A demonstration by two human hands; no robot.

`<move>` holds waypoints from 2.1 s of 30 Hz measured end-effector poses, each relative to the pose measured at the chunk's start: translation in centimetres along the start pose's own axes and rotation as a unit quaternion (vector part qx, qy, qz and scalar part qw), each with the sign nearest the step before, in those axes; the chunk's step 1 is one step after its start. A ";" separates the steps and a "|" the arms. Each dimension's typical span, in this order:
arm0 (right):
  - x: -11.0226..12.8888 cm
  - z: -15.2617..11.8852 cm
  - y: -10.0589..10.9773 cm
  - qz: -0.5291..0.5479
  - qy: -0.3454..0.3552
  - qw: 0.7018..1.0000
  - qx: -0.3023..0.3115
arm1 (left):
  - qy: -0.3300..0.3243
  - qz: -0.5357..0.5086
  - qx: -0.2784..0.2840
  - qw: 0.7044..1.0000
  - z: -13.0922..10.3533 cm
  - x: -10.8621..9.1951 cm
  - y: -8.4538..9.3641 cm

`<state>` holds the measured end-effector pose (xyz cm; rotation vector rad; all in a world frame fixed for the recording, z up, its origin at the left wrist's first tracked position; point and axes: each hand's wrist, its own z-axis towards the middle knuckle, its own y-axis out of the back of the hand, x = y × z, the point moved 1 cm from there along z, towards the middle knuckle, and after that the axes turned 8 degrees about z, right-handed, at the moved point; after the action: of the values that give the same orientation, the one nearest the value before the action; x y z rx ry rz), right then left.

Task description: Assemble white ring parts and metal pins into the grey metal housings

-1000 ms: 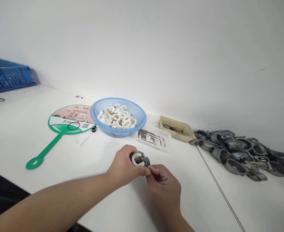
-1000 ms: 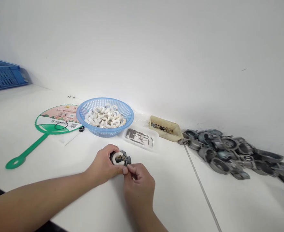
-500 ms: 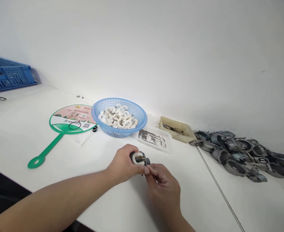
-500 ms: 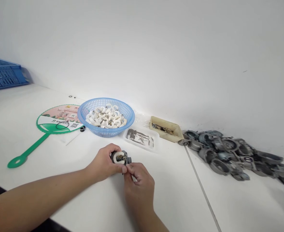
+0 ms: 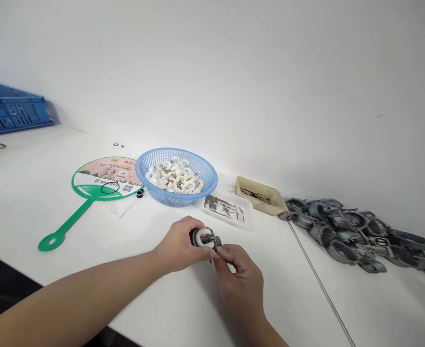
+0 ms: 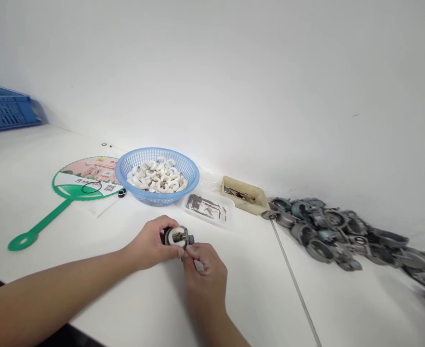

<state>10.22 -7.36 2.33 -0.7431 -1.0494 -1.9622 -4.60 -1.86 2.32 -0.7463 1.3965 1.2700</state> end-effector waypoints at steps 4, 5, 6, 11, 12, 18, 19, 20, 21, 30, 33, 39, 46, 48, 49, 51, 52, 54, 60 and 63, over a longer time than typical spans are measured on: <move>0.0 -0.1 -0.1 0.016 -0.004 1.000 -0.014 | -0.019 0.032 0.010 0.999 -0.1 -0.2 0.3; 0.0 -0.1 -0.2 0.018 -0.006 1.000 -0.015 | -0.026 0.039 0.011 0.999 -0.1 -0.2 0.4; -0.1 -0.1 -0.2 0.020 -0.009 1.000 -0.017 | -0.033 0.044 0.011 0.998 -0.1 -0.2 0.4; -0.3 0.0 -0.2 0.041 -0.010 0.999 -0.019 | -0.044 0.041 0.012 0.998 0.0 -0.2 0.6; -0.3 0.0 -0.1 0.046 -0.005 0.999 -0.016 | -0.043 0.039 0.013 0.998 0.0 -0.2 0.7; -0.4 0.3 0.1 0.052 0.021 0.998 -0.005 | -0.053 0.039 0.022 0.998 0.1 -0.1 0.8; -0.3 0.3 0.1 0.050 0.022 0.998 -0.005 | -0.055 0.039 0.022 0.997 0.1 -0.1 0.8; -0.3 0.3 0.1 0.049 0.022 0.999 -0.006 | -0.056 0.038 0.023 0.997 0.1 -0.1 0.9; -0.2 0.3 0.1 0.049 0.022 0.999 -0.006 | -0.056 0.036 0.023 0.997 0.1 -0.1 0.9; -0.7 0.6 0.4 0.071 0.018 0.997 0.010 | -0.073 0.058 0.022 0.995 0.0 -0.2 0.9; -1.0 0.8 0.6 0.104 0.017 0.994 0.039 | -0.083 0.075 0.021 0.994 -0.1 -0.4 1.1; -1.5 1.3 0.8 0.166 -0.007 0.980 0.106 | -0.111 0.092 0.032 0.989 0.0 -0.7 1.4; -2.4 1.4 0.8 0.213 -0.006 0.966 0.145 | -0.118 0.094 0.039 0.988 -0.1 -0.7 1.5; -2.5 1.4 0.8 0.212 -0.008 0.967 0.142 | -0.120 0.093 0.036 0.988 -0.1 -0.7 1.5; -2.5 1.3 0.8 0.211 -0.008 0.967 0.143 | -0.120 0.091 0.036 0.988 -0.1 -0.6 1.4; -2.3 1.3 0.9 0.206 -0.006 0.968 0.143 | -0.115 0.084 0.035 0.989 -0.1 -0.5 1.4; -2.2 1.3 0.9 0.203 -0.007 0.969 0.142 | -0.109 0.079 0.035 0.990 0.0 -0.4 1.3; -2.1 1.3 0.9 0.199 -0.011 0.971 0.136 | -0.097 0.068 0.034 0.992 0.0 -0.3 1.2; -2.1 1.3 0.9 0.197 0.000 0.970 0.141 | -0.090 0.057 0.040 0.994 0.1 -0.2 1.2; -2.1 1.3 0.9 0.191 0.002 0.971 0.144 | -0.088 0.054 0.045 0.994 0.0 -0.2 1.3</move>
<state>12.31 -5.77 1.73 -0.7178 -1.0701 -1.4477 -5.69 -1.58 2.91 -0.4911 1.3542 1.3145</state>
